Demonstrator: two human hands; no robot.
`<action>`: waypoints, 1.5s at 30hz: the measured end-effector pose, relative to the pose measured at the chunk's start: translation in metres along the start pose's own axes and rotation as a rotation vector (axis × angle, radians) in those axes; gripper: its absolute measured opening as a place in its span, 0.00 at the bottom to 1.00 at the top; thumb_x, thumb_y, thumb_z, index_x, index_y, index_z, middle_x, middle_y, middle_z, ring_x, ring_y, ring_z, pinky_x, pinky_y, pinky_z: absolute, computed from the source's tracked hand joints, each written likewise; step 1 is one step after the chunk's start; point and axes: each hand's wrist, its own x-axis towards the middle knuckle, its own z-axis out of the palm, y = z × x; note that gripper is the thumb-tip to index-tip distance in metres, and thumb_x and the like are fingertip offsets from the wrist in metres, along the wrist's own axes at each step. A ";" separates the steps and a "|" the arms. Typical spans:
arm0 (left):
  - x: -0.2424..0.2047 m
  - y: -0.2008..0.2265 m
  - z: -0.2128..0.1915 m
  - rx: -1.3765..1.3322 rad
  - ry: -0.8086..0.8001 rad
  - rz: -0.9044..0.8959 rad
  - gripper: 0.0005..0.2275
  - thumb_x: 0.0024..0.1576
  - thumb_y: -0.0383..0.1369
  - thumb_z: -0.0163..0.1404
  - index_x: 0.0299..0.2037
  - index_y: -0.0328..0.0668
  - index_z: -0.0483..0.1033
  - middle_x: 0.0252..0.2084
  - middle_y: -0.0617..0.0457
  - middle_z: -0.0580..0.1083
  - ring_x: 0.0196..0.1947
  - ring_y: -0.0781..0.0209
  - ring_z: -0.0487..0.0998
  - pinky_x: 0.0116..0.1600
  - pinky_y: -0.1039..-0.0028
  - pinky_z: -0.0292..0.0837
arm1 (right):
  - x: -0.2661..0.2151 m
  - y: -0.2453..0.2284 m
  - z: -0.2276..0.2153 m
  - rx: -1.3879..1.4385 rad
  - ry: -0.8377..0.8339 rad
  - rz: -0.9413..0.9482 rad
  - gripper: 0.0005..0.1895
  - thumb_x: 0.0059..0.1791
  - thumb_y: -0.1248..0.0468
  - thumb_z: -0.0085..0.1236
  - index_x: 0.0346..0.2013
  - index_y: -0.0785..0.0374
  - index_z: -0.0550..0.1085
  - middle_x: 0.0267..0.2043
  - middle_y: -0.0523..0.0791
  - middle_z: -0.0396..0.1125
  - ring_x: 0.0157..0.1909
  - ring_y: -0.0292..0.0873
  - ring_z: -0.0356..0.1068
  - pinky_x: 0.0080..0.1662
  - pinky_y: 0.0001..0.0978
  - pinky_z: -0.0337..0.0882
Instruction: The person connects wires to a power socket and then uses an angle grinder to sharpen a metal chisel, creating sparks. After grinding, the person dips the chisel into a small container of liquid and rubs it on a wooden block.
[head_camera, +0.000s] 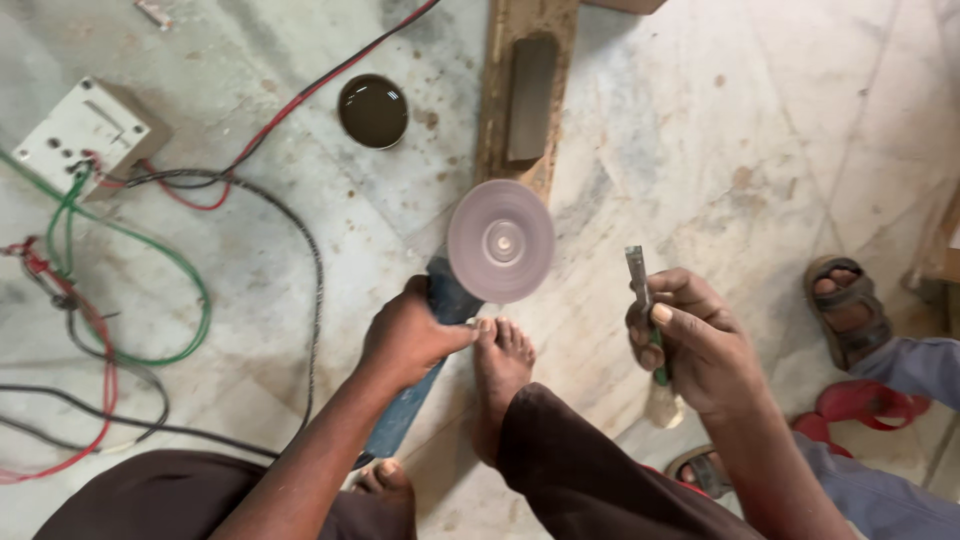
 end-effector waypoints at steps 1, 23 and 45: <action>0.002 0.000 0.000 -0.001 -0.003 -0.002 0.32 0.38 0.47 0.65 0.49 0.35 0.73 0.43 0.38 0.80 0.45 0.42 0.82 0.49 0.60 0.77 | -0.001 0.001 -0.005 0.174 -0.049 0.029 0.12 0.55 0.67 0.51 0.53 0.66 0.69 0.32 0.50 0.67 0.27 0.39 0.64 0.30 0.28 0.66; 0.001 0.002 -0.002 0.006 -0.012 -0.046 0.33 0.38 0.45 0.65 0.52 0.35 0.71 0.44 0.40 0.80 0.46 0.44 0.82 0.50 0.61 0.77 | 0.002 0.022 -0.018 0.325 -0.276 -0.002 0.08 0.54 0.65 0.54 0.45 0.67 0.70 0.34 0.51 0.68 0.23 0.36 0.61 0.29 0.30 0.65; -0.002 0.007 -0.001 0.033 -0.023 -0.043 0.34 0.39 0.50 0.66 0.49 0.35 0.70 0.42 0.39 0.80 0.44 0.43 0.82 0.48 0.60 0.77 | 0.012 -0.004 0.056 -2.167 0.014 -0.558 0.25 0.50 0.66 0.55 0.61 0.41 0.76 0.41 0.36 0.74 0.38 0.37 0.73 0.34 0.31 0.71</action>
